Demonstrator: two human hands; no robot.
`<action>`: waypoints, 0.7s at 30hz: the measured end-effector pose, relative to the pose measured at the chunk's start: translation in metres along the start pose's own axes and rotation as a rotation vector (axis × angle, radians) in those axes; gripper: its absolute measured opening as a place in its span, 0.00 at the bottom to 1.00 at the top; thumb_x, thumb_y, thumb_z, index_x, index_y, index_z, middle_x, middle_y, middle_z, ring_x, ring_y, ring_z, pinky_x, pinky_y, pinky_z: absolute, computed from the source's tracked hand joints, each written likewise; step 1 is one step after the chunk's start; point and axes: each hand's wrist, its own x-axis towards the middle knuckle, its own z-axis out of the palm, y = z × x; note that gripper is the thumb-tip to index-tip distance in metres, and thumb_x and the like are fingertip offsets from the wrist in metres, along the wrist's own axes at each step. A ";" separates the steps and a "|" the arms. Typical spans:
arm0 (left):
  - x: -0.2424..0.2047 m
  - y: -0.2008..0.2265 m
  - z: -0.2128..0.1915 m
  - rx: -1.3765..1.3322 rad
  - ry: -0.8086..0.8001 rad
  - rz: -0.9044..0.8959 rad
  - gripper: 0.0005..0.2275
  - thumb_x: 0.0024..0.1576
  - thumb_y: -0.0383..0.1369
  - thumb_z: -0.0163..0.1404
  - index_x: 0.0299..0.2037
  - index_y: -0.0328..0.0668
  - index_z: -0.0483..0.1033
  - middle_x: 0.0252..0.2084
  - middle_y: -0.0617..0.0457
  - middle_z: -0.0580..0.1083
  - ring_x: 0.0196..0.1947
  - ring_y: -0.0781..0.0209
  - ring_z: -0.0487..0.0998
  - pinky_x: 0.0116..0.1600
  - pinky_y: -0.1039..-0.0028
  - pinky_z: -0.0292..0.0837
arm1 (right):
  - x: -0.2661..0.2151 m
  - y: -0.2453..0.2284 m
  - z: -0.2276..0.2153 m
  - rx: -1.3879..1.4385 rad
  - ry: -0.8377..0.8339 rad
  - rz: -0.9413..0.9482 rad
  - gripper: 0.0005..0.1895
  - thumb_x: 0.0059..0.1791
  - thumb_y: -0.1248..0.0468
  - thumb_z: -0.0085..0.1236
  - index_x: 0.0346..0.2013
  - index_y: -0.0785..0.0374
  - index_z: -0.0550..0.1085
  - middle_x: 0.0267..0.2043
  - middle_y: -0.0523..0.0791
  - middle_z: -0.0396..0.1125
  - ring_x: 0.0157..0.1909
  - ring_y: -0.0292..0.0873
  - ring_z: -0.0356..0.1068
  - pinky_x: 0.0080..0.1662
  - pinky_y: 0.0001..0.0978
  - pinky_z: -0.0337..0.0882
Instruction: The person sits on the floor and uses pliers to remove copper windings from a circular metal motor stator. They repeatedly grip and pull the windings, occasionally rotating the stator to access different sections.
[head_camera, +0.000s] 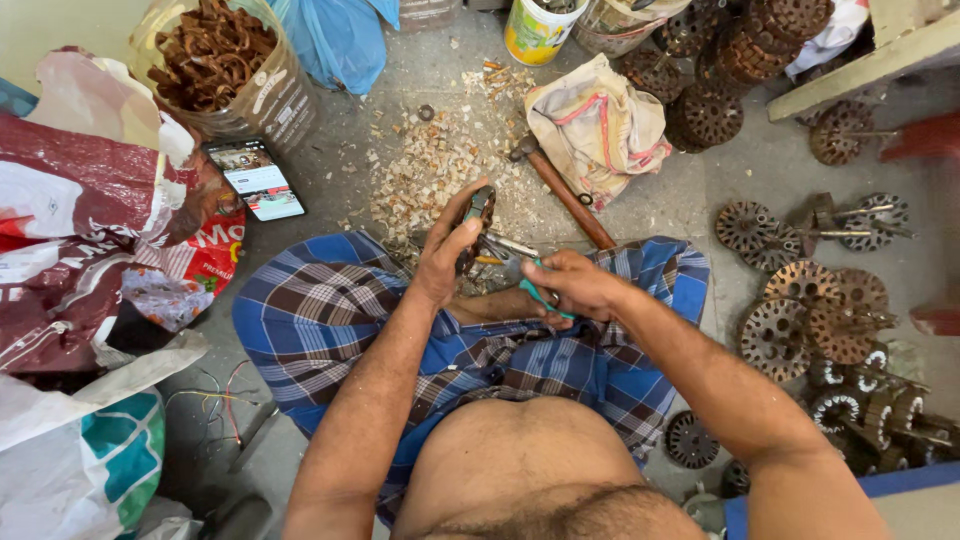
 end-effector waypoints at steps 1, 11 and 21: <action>0.001 0.000 0.000 0.003 -0.012 0.002 0.34 0.57 0.50 0.51 0.73 0.42 0.62 0.73 0.41 0.63 0.73 0.49 0.61 0.75 0.59 0.53 | 0.000 0.002 -0.002 0.142 -0.071 0.038 0.26 0.54 0.46 0.50 0.24 0.66 0.71 0.20 0.47 0.67 0.17 0.41 0.65 0.18 0.33 0.62; -0.001 -0.002 0.002 -0.017 0.015 0.051 0.29 0.60 0.43 0.48 0.71 0.40 0.65 0.66 0.45 0.69 0.66 0.53 0.68 0.72 0.66 0.59 | -0.002 0.003 0.026 -0.233 0.205 -0.092 0.29 0.54 0.44 0.50 0.21 0.66 0.70 0.23 0.52 0.72 0.18 0.42 0.69 0.20 0.33 0.67; -0.004 -0.003 0.006 -0.142 -0.046 -0.005 0.31 0.58 0.46 0.49 0.69 0.37 0.66 0.60 0.45 0.73 0.60 0.53 0.72 0.65 0.64 0.67 | 0.001 0.042 0.011 0.240 -0.106 -0.078 0.26 0.57 0.46 0.51 0.25 0.62 0.67 0.24 0.47 0.61 0.22 0.39 0.60 0.21 0.32 0.59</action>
